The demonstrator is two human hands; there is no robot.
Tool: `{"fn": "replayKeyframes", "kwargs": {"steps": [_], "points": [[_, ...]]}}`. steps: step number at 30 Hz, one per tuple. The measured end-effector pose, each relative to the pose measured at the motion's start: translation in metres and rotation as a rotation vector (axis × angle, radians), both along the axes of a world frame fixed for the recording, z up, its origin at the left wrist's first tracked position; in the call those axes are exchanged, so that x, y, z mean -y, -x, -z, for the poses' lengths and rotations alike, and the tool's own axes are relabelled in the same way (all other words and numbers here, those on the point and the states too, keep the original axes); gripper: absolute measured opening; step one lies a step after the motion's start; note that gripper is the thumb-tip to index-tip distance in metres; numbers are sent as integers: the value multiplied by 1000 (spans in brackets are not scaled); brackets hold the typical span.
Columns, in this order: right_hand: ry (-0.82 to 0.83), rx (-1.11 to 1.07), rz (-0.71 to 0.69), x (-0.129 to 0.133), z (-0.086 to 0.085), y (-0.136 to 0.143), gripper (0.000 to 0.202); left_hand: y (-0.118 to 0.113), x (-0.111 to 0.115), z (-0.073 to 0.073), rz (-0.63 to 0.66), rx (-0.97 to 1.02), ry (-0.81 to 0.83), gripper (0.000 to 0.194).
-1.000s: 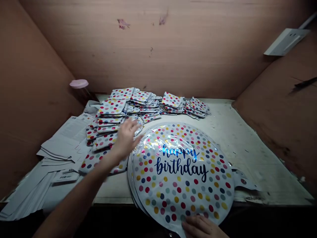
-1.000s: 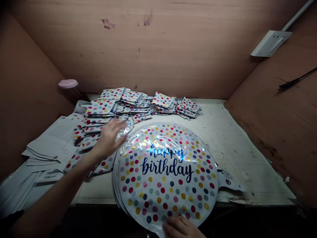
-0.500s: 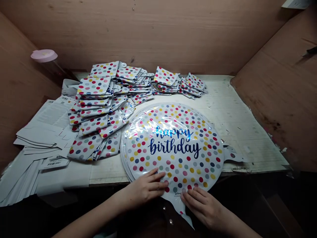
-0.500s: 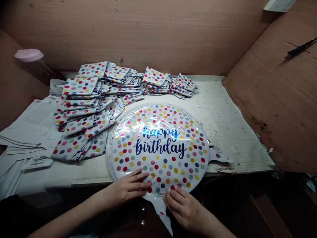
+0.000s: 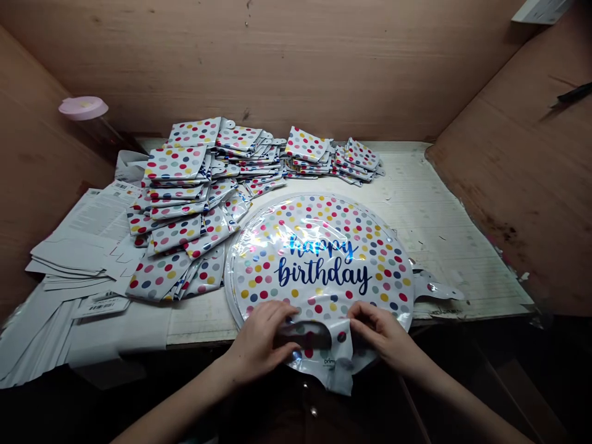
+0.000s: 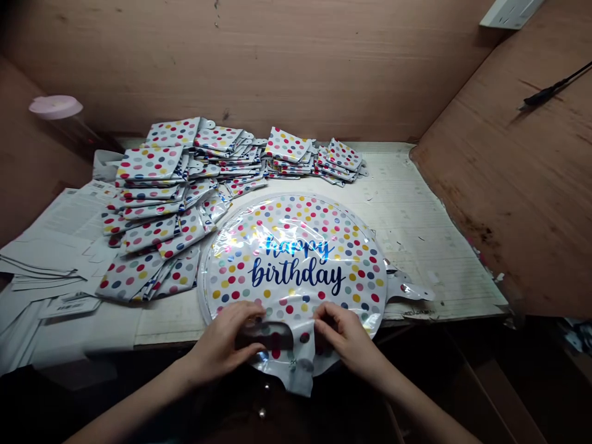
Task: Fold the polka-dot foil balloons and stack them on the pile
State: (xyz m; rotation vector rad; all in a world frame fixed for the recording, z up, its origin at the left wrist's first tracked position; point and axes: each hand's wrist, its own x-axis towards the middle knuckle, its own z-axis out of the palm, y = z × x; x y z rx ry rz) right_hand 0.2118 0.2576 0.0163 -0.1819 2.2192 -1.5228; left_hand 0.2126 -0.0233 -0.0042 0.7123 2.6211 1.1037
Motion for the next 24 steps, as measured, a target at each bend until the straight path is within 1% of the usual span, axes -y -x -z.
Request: {"fn": "replayKeyframes", "kwargs": {"steps": [2, 4, 5, 7, 8, 10, 12, 14, 16, 17, 18, 19, 20, 21, 22, 24], "points": [[-185, -201, 36, 6, -6, 19, 20, -3, 2, 8, -79, -139, 133, 69], [-365, -376, 66, 13, -12, 46, 19, -5, 5, 12, -160, -225, 248, 97], [-444, -430, 68, 16, -14, 63, 19, -5, 7, 13, -191, -262, 302, 108], [-605, -488, 29, 21, -17, 99, 18, -3, 9, 10, -208, -336, 395, 119], [-678, -500, -2, 23, -17, 118, 18, 0, 10, 7, -188, -367, 425, 120], [-790, -514, -51, 28, -14, 155, 16, 12, 7, 0, -94, -397, 437, 117], [-852, -526, -57, 34, -12, 187, 14, 31, 0, -5, 11, -382, 426, 103], [-901, -556, -13, 41, -13, 206, 13, 53, -8, -6, 66, -337, 436, 88], [-953, -621, 62, 45, -18, 208, 15, 74, -14, -3, 60, -303, 465, 83], [-969, -671, 90, 44, -20, 202, 19, 82, -16, 0, 51, -298, 479, 83], [-967, -735, 72, 40, -22, 192, 23, 89, -17, 3, 44, -299, 489, 83], [-944, -801, -3, 34, -22, 179, 26, 93, -17, 5, 42, -307, 494, 80], [-912, -869, -108, 26, -20, 164, 27, 96, -17, 7, 45, -317, 494, 77], [-854, -922, -291, 17, -16, 149, 28, 97, -16, 9, 49, -328, 490, 74], [-823, -938, -416, 6, -9, 135, 34, 98, -15, 9, 53, -339, 483, 72], [-868, -970, -465, -16, 7, 115, 51, 100, -11, 8, 37, -356, 467, 69]]}}
